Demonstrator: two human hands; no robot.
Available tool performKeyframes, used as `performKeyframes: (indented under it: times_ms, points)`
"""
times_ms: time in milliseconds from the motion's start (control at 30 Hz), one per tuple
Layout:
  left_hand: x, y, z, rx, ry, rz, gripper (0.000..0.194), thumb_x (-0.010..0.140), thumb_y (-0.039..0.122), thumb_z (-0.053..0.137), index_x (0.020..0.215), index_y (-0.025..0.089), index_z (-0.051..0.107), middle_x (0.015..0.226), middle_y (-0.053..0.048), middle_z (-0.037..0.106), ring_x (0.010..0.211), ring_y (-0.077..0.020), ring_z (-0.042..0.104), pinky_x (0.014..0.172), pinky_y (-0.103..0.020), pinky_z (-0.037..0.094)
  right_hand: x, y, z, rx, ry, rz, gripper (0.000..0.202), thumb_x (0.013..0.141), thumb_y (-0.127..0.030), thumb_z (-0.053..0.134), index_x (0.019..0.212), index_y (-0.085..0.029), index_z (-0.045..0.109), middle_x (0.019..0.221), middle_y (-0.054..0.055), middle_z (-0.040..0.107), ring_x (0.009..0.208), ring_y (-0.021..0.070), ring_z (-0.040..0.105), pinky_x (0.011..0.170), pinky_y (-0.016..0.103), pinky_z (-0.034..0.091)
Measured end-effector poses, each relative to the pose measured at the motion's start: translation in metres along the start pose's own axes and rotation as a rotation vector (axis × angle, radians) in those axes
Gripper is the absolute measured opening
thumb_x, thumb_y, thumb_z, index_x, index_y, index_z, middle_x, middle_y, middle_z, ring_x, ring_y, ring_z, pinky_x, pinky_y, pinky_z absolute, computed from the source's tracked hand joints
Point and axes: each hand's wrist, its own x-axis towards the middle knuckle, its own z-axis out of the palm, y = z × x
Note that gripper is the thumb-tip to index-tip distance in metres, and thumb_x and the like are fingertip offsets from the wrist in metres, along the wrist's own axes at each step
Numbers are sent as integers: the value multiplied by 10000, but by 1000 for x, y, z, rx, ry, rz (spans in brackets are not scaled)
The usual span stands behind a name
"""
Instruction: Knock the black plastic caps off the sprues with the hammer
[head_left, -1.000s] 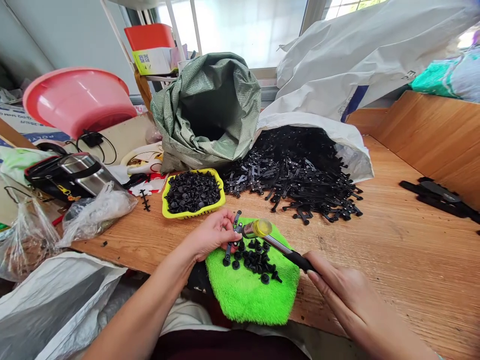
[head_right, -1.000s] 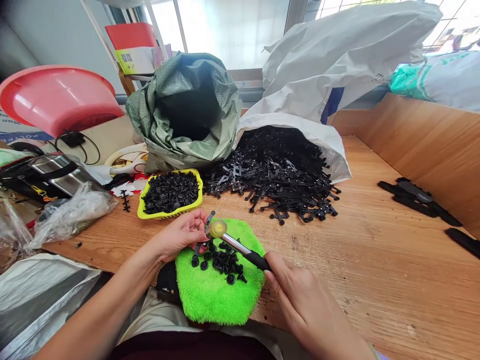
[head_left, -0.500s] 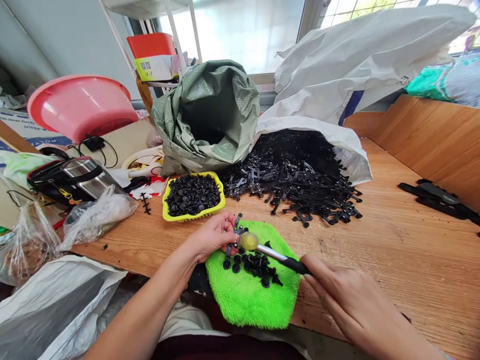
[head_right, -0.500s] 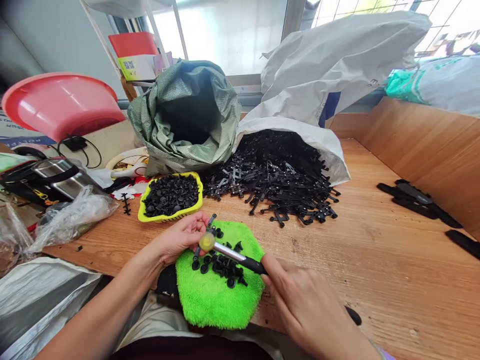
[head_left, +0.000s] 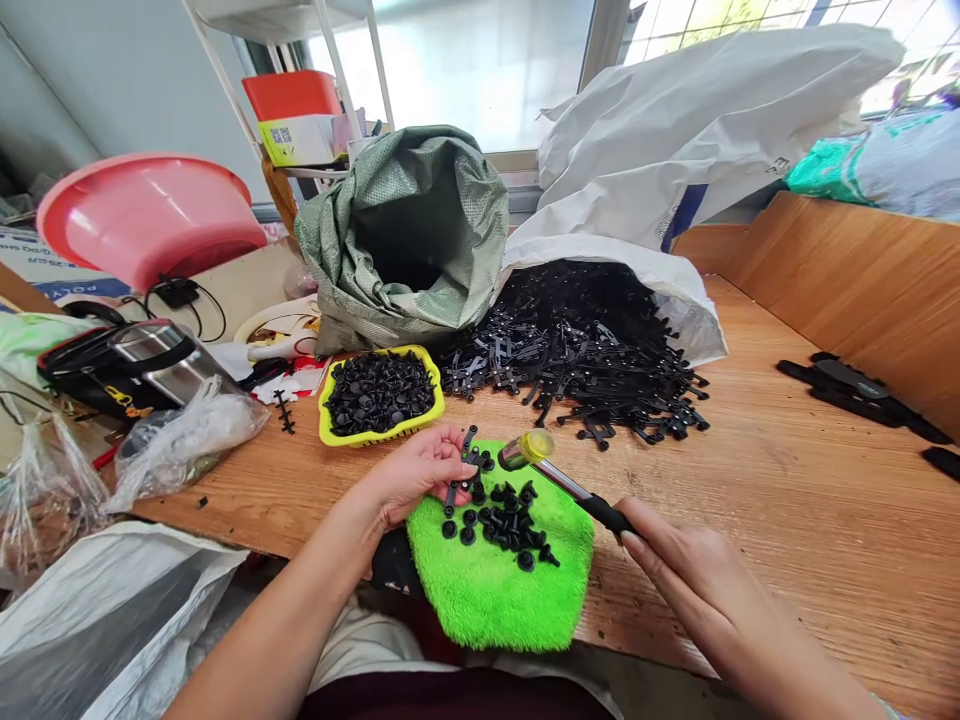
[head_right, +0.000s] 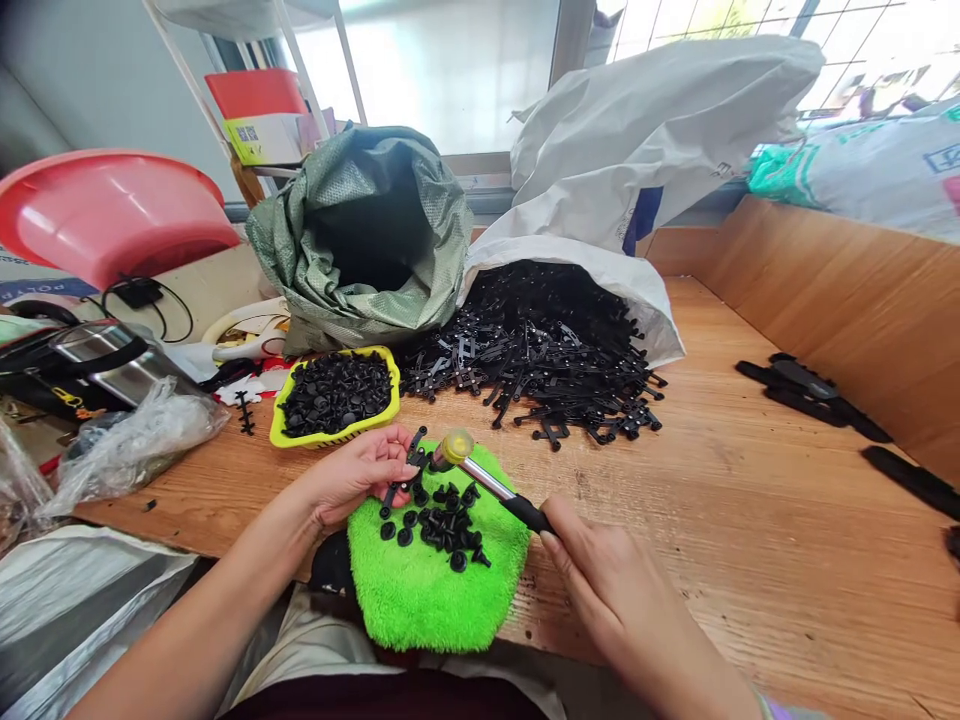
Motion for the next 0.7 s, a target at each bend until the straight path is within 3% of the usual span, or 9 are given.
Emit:
performKeyframes:
  times_ms: [267,433,567,700]
  points:
    - [0,-2,3,24,30,35,432,596,231,771,834,175,415,612,85,490,446,-71,554,393,-130,345,3,-2,10,-73,-14,-51,330,1002,-320,209,866,-212,489,663,15,633,530,164,596,478,256,375]
    - [1,1,2,120,33,83,376,629,255,729,830,170,422,604,79,493,434,-75,555,373,-125,316,10,-1,12,-302,-166,-114,316,980,-265,212,856,-198,495,575,16,578,498,205,585,459,293,306]
    - [4,3,1,136,-8,56,400,604,248,738,835,174,420,602,80,493,429,-78,556,374,-127,328,11,-1,8,-233,-106,-91,329,994,-306,179,896,-203,476,596,11,582,524,192,589,479,277,329]
    - [4,3,0,153,-3,64,385,618,274,730,817,177,415,562,93,471,413,-79,550,365,-128,321,10,0,12,-264,-221,-90,328,983,-280,186,844,-205,474,620,27,596,545,211,608,485,290,333]
